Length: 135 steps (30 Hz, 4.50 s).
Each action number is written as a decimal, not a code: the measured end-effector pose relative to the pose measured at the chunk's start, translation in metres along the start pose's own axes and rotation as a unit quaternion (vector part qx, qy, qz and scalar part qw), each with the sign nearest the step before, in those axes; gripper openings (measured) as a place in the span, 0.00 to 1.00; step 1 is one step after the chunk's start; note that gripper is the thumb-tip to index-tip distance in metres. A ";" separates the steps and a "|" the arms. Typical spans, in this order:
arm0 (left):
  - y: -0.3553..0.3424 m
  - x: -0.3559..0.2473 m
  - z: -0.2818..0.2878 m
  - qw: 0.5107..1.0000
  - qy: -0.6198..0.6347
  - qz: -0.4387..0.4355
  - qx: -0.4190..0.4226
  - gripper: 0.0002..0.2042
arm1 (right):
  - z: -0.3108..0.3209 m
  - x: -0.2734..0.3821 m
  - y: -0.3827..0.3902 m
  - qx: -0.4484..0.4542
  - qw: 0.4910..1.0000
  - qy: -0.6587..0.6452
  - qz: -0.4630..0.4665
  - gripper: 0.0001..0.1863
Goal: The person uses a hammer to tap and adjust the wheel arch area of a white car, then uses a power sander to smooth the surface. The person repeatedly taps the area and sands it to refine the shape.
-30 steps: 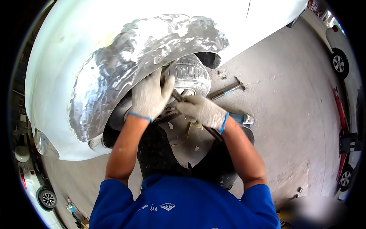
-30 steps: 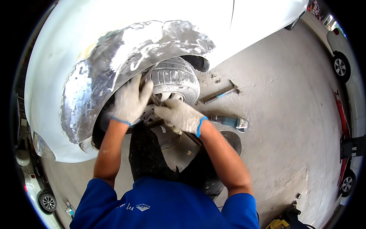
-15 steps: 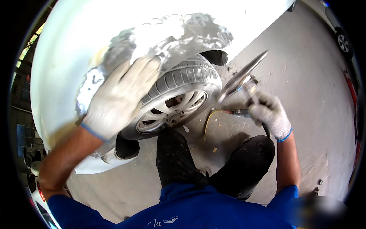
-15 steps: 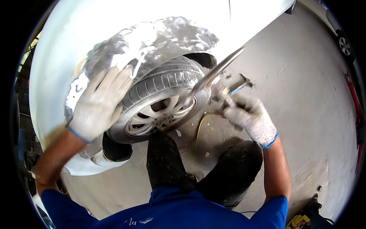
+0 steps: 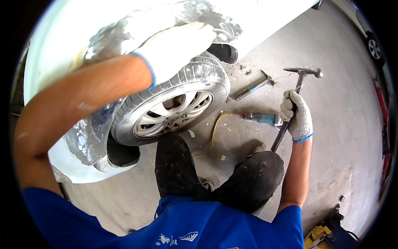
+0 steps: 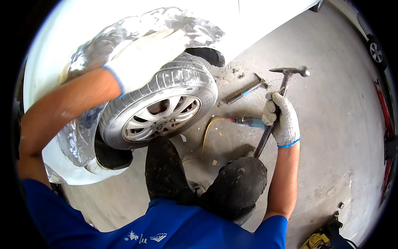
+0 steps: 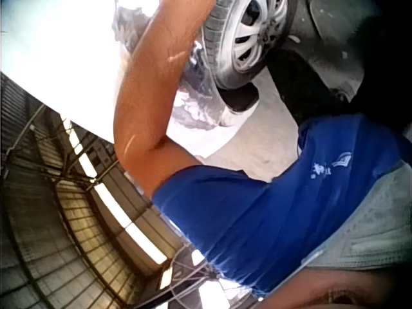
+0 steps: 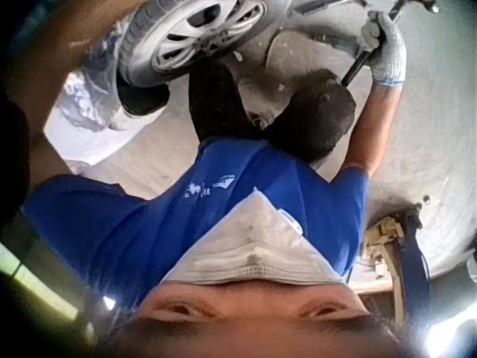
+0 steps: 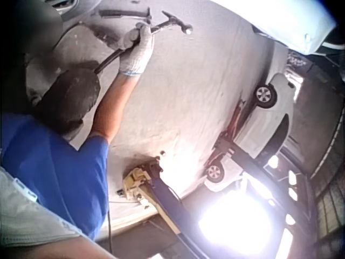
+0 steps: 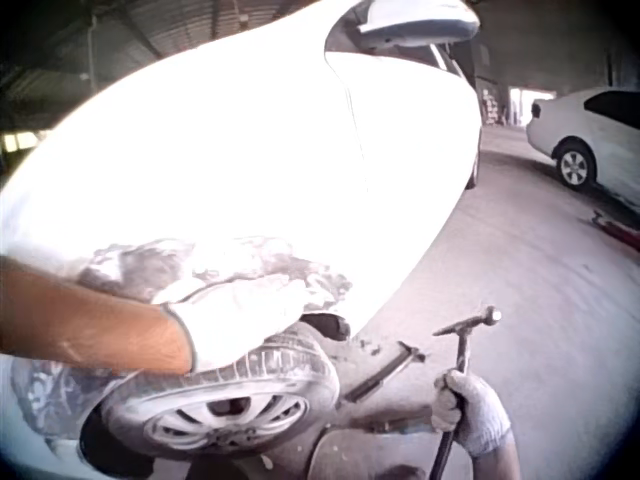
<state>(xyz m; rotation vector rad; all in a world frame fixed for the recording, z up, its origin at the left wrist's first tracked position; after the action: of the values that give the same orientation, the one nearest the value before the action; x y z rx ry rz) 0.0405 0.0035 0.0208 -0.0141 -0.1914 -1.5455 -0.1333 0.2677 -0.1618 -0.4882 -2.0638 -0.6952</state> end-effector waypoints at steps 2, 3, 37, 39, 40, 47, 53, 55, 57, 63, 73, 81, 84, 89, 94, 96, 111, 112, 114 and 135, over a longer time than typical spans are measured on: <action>0.040 -0.005 0.008 0.999 -0.032 -0.013 -0.025 0.30 | 0.002 0.006 -0.003 0.006 1.000 0.007 -0.010 0.09; 0.058 -0.008 0.012 0.996 -0.082 -0.021 -0.028 0.30 | 0.000 0.009 -0.004 0.001 1.000 0.010 -0.016 0.09; 0.257 -0.027 0.000 0.960 -0.271 0.060 -0.022 0.37 | -0.271 0.028 0.030 0.074 0.970 -0.038 0.229 0.16; 0.282 -0.032 -0.008 0.965 -0.252 0.071 -0.004 0.39 | -0.262 0.012 0.028 0.073 0.974 -0.050 0.208 0.15; 0.292 -0.035 -0.011 0.968 -0.242 0.073 0.001 0.40 | -0.255 0.007 0.029 0.069 0.976 -0.054 0.201 0.15; 0.376 -0.049 -0.054 0.947 -0.290 0.078 0.116 0.32 | -0.239 -0.004 0.029 0.031 0.980 -0.036 0.192 0.15; 0.357 -0.044 -0.041 0.979 -0.180 0.085 0.036 0.30 | -0.254 -0.007 0.043 0.059 0.977 -0.001 0.203 0.14; 0.311 -0.039 -0.010 0.987 -0.143 0.072 -0.015 0.34 | -0.257 -0.005 0.046 0.056 0.978 0.005 0.201 0.15; 0.263 -0.031 0.006 0.982 -0.166 0.057 -0.070 0.35 | -0.263 -0.003 0.048 0.070 0.977 -0.010 0.200 0.15; 0.205 -0.026 0.002 0.952 -0.285 0.058 -0.092 0.29 | -0.283 -0.003 0.058 0.108 0.967 0.000 0.230 0.16; 0.321 -0.047 -0.010 0.981 -0.161 0.111 -0.007 0.35 | -0.280 -0.007 0.063 0.108 0.975 0.014 0.194 0.16; 0.367 -0.054 -0.034 0.982 -0.151 0.113 0.029 0.32 | -0.272 -0.007 0.055 0.117 0.979 -0.016 0.165 0.15; 0.350 -0.054 -0.012 0.983 -0.159 0.094 -0.020 0.32 | -0.280 -0.009 0.062 0.131 0.977 -0.029 0.166 0.16; 0.240 -0.032 -0.009 0.960 -0.232 0.079 -0.135 0.31 | -0.291 -0.004 0.069 0.167 0.961 -0.031 0.216 0.15; 0.178 -0.017 -0.005 0.956 0.222 0.155 -0.110 0.36 | -0.303 0.005 0.076 0.174 0.956 -0.024 0.234 0.16; 0.193 -0.025 0.008 0.980 0.042 0.169 -0.093 0.35 | -0.302 0.006 0.080 0.162 0.959 -0.028 0.230 0.16; 0.285 -0.044 -0.024 0.881 -0.459 0.113 -0.005 0.28 | -0.300 -0.001 0.075 0.186 0.964 -0.022 0.188 0.19; 0.287 -0.044 -0.023 0.876 -0.469 0.110 -0.017 0.28 | -0.300 -0.001 0.076 0.184 0.965 -0.013 0.189 0.19; 0.297 -0.043 -0.028 0.873 -0.477 0.095 -0.035 0.29 | -0.299 0.000 0.077 0.165 0.969 -0.011 0.183 0.19; 0.085 -0.001 -0.021 0.828 -0.559 -0.014 0.031 0.31 | -0.188 -0.078 -0.017 -0.159 0.954 -0.249 0.060 0.10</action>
<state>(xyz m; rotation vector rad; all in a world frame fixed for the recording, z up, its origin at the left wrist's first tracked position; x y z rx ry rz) 0.1271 0.0043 0.0091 -0.8865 -1.1729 -1.3860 0.0156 0.1283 -0.1462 -1.0549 -2.3643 -0.9066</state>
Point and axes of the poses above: each hand's wrist, its own y-axis away from the middle knuckle, its own z-axis out of the back of the hand, x = y × z, the point moved 4 cm from there along -y, towards the middle knuckle, and after that the axes turned 14 degrees about y, right-handed, at the moved point
